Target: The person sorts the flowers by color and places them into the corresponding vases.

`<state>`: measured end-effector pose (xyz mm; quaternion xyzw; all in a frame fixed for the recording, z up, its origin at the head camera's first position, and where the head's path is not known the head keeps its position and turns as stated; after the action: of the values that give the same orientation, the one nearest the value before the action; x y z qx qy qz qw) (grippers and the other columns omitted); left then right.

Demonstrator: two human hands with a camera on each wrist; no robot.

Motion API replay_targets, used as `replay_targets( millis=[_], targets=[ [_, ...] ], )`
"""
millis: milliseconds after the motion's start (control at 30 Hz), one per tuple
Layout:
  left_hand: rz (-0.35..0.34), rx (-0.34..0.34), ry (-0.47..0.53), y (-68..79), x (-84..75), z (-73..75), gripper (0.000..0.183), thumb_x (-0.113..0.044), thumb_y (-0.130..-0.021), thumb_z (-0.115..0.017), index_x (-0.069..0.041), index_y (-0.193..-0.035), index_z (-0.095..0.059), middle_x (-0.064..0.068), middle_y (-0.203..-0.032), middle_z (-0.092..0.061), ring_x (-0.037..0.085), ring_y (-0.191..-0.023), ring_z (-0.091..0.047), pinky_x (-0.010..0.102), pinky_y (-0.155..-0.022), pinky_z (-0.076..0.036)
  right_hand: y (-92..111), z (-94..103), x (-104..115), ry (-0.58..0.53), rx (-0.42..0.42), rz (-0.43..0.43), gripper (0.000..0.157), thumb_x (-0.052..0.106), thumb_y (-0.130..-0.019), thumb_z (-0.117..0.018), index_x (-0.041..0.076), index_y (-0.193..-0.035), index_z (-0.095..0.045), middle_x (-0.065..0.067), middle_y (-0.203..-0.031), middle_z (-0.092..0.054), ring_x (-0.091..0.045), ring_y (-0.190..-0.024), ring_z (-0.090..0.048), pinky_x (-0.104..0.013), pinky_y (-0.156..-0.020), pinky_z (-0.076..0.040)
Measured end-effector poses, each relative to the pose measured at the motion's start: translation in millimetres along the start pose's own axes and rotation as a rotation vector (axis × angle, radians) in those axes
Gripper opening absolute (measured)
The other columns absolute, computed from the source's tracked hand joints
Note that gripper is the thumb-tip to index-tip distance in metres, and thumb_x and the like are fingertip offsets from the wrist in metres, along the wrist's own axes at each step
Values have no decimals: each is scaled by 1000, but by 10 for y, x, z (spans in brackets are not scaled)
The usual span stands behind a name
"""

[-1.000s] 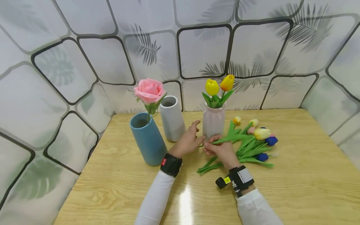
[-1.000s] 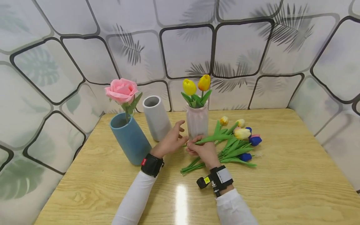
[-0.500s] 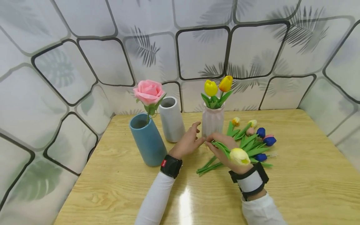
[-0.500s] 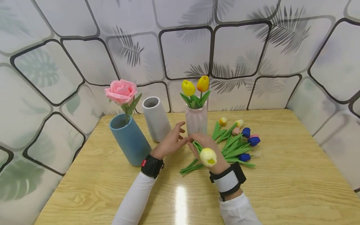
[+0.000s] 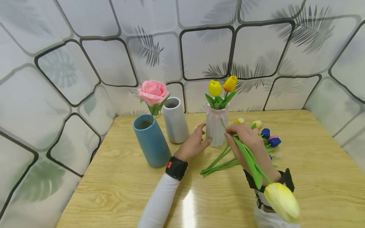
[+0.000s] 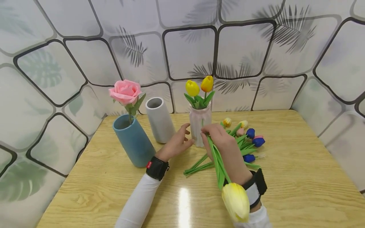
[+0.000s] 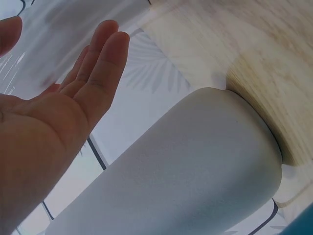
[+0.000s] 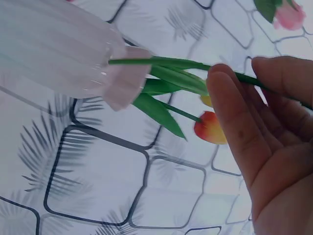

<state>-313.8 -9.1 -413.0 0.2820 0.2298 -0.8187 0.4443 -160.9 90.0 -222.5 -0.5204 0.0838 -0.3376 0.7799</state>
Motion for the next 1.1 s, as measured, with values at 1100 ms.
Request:
replay_targets(
  millis=[1100],
  targets=[
    [10,2,-37,61,-11,-9,70,-26,-93,-53,-2,-144,-11,25,-128,-45,28,-106,-51,41,-84,-49,-421,-439,-696,-62,135,-119,17,-1,-78,-69,-4,-87,-56,-18,-79,-65,-23,-71,-60,-42,-57,-52]
  ],
)
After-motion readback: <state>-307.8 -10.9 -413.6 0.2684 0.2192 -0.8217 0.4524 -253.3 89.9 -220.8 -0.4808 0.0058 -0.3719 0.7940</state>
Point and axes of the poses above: each hand's wrist, its own y-axis away from the middle knuckle, its own z-axis out of the back of the hand, x = y × z, the point moved 10 cm from there along -y, towards the middle knuckle
